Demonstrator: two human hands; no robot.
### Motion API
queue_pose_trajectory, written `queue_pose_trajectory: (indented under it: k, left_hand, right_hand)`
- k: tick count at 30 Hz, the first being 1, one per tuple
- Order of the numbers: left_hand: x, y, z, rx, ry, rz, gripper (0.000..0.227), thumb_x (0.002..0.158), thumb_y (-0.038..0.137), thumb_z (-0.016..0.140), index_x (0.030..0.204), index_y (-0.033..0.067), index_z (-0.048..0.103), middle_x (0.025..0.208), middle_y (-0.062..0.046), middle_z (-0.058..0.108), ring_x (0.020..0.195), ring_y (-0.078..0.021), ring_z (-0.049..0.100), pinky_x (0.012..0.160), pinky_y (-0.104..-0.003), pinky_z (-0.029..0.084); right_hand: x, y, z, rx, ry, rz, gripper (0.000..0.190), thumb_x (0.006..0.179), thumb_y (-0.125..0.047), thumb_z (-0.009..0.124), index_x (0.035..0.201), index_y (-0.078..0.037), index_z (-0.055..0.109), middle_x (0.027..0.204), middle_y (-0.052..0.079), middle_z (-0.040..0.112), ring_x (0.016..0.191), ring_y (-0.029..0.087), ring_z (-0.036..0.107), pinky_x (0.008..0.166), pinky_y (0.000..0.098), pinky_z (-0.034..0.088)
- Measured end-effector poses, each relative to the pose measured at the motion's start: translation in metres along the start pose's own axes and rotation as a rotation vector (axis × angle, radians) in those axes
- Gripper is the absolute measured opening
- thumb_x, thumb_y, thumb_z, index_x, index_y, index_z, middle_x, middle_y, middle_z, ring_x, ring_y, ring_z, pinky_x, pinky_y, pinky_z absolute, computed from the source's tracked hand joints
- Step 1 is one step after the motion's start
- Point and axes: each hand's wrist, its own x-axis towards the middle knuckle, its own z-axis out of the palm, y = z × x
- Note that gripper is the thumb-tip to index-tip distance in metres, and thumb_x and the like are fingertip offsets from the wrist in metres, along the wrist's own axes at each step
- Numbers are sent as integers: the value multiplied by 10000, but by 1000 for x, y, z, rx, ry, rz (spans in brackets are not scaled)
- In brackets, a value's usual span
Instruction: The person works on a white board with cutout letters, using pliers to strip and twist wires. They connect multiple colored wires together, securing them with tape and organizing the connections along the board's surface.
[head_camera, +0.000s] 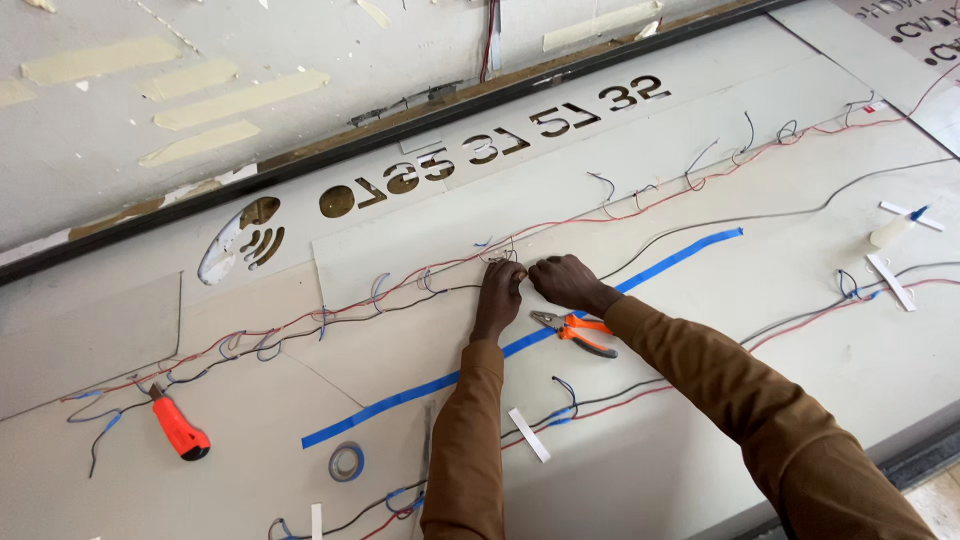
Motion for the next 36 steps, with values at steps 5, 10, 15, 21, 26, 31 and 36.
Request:
queue_pose_trajectory:
  k: [5,10,15,21,26,31,36]
  left_hand:
    - [-2,-3,2,35,6,14,125,1152,88,604,1059,101,686,933,-97,647,952,-367,689,998,-461,526]
    - [-2,-4,6,44,41,-10,106,1153,176,670,1089,133,743,929,-69,631,938,-305,682,967,-433,545]
    - [1,-11,13,168,110,101,178,1087,354,752,1056,179,764,1033,-66,506,974,-390,646,922,-515,567]
    - [-4,-8,11,255,53,110,215,1144,321,638,1013,164,702,1026,-86,493,958,-448,627,904,-561,546]
    - [-6,-7,14,290,66,102,167,1141,305,649,1032,192,706,1015,-65,495,964,-410,621,916,-534,542]
    - [-2,1,7,153,82,53,147,1044,376,795,1124,256,767,1027,-45,553,1016,-383,660,939,-507,559]
    - [-5,7,8,320,230,9,359,1054,441,804,1322,204,766,1222,-88,578,1186,-374,644,1030,-544,537]
  right_hand:
    - [-3,13,-2,-107,50,-61,181,1018,-177,653,849,-122,684,740,46,672,727,245,738,585,375,617]
    - [-31,12,-9,131,-68,113,313,989,-253,749,1242,-73,711,1141,127,742,1129,352,754,869,484,659]
    - [-79,-17,0,257,29,169,330,1103,-360,632,1287,-104,726,1082,116,721,1078,345,738,867,507,626]
    - [-120,-38,2,250,-200,264,838,986,-788,659,1586,-212,557,1460,102,587,1356,372,616,994,580,618]
    - [-123,-32,-9,449,-193,383,611,1046,-559,737,1539,-213,629,1342,104,649,1291,390,653,1032,590,611]
    - [-140,-9,-25,1063,172,543,488,986,-371,874,1406,-148,768,1209,214,780,1136,417,790,941,578,603]
    - [-174,9,-35,1776,590,858,333,1119,-185,700,1342,60,733,548,226,641,559,343,732,633,440,655]
